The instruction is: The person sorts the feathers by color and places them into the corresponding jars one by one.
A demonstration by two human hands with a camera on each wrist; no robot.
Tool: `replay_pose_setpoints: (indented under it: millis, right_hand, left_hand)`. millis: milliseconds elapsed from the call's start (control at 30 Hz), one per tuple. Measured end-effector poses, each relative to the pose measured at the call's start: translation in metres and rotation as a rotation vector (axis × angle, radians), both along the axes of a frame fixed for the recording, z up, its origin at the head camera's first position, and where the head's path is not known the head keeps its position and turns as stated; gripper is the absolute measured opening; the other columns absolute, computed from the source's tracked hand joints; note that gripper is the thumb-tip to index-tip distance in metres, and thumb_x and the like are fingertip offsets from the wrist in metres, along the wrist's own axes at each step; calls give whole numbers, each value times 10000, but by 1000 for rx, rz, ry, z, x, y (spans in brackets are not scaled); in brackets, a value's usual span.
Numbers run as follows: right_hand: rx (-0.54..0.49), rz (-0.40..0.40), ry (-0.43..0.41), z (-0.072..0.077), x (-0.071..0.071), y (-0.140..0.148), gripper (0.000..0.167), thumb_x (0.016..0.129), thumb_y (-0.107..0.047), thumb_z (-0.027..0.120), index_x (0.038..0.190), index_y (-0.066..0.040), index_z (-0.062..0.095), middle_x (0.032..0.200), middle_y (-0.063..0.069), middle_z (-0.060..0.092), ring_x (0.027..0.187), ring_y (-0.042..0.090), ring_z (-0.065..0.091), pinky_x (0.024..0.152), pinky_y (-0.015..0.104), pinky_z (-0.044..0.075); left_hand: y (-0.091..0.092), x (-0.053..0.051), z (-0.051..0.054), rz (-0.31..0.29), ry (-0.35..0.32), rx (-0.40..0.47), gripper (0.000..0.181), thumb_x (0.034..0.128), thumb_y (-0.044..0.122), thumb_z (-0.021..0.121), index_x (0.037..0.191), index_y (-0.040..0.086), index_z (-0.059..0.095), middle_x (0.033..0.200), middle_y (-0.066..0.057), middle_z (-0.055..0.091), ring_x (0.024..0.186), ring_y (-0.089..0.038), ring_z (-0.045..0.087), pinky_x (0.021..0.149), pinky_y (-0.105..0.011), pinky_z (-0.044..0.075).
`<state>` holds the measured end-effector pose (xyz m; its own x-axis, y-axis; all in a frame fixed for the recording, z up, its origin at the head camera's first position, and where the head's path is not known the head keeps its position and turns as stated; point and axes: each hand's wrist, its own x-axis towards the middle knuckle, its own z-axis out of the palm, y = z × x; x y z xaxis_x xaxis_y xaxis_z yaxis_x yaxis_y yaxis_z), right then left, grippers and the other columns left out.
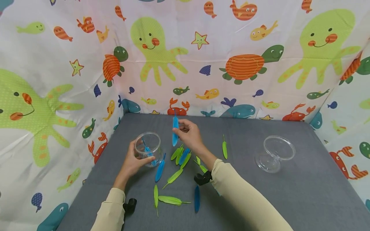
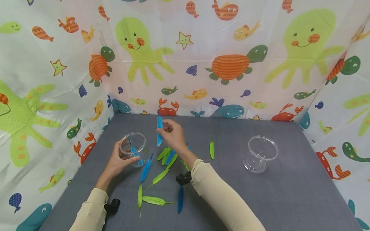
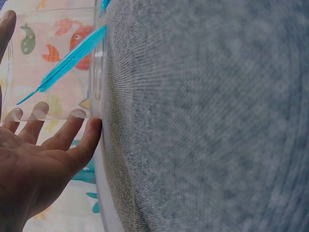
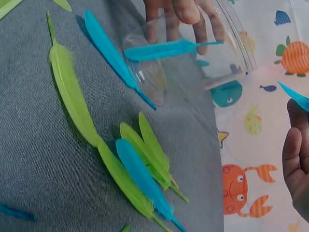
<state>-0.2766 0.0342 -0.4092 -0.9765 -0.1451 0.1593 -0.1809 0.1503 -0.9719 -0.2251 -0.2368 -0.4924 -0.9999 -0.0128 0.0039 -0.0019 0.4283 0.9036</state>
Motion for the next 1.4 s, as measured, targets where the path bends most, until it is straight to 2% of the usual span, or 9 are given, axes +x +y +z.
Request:
replay_pose_setpoints:
  millis: [400, 700, 933, 1100, 1200, 1400]
  right_hand:
    - [-5, 13, 81, -5, 9, -27, 379, 946, -167, 739, 1306, -81, 659, 1054, 151, 690, 931, 268, 707, 732, 291, 591]
    - [-24, 10, 105, -2, 11, -48, 344, 952, -128, 725, 1288, -96, 663, 1053, 167, 684, 923, 274, 711, 737, 280, 575]
    - [14, -12, 96, -8, 12, -58, 348, 958, -120, 715, 1300, -111, 650, 1072, 149, 670, 909, 276, 715, 695, 256, 551]
    - [59, -18, 102, -10, 14, -64, 362, 949, -124, 727, 1302, -107, 649, 1064, 126, 692, 931, 253, 713, 746, 276, 574]
    - [79, -6, 107, -11, 16, -67, 371, 947, -125, 730, 1307, -101, 648, 1065, 121, 701, 947, 250, 714, 779, 290, 584]
    - [115, 21, 105, -10, 18, -72, 381, 947, -132, 731, 1318, -112, 648, 1061, 108, 703, 931, 235, 712, 761, 270, 577]
  left_hand:
    - [-4, 3, -12, -9, 29, 1, 1064, 776, 341, 904, 1579, 255, 211, 1630, -90, 313, 1461, -403, 403, 1120, -668, 363]
    - [-7, 3, -15, -18, 33, 7, 1054, 782, 323, 901, 1575, 240, 212, 1626, -94, 309, 1464, -411, 395, 1116, -670, 361]
    - [-5, 1, -16, -22, 40, 11, 1064, 781, 322, 902, 1579, 239, 204, 1626, -98, 310, 1463, -414, 396, 1114, -670, 365]
    - [-5, 1, -15, -24, 30, 25, 1071, 779, 317, 903, 1582, 241, 198, 1627, -95, 307, 1462, -420, 394, 1111, -674, 365]
    - [-6, 1, -15, -25, 29, 28, 1073, 781, 317, 902, 1583, 240, 194, 1624, -100, 305, 1458, -428, 395, 1109, -679, 362]
    - [-7, 1, -15, -26, 34, 15, 1065, 785, 323, 899, 1582, 238, 196, 1619, -107, 309, 1458, -429, 394, 1106, -681, 365]
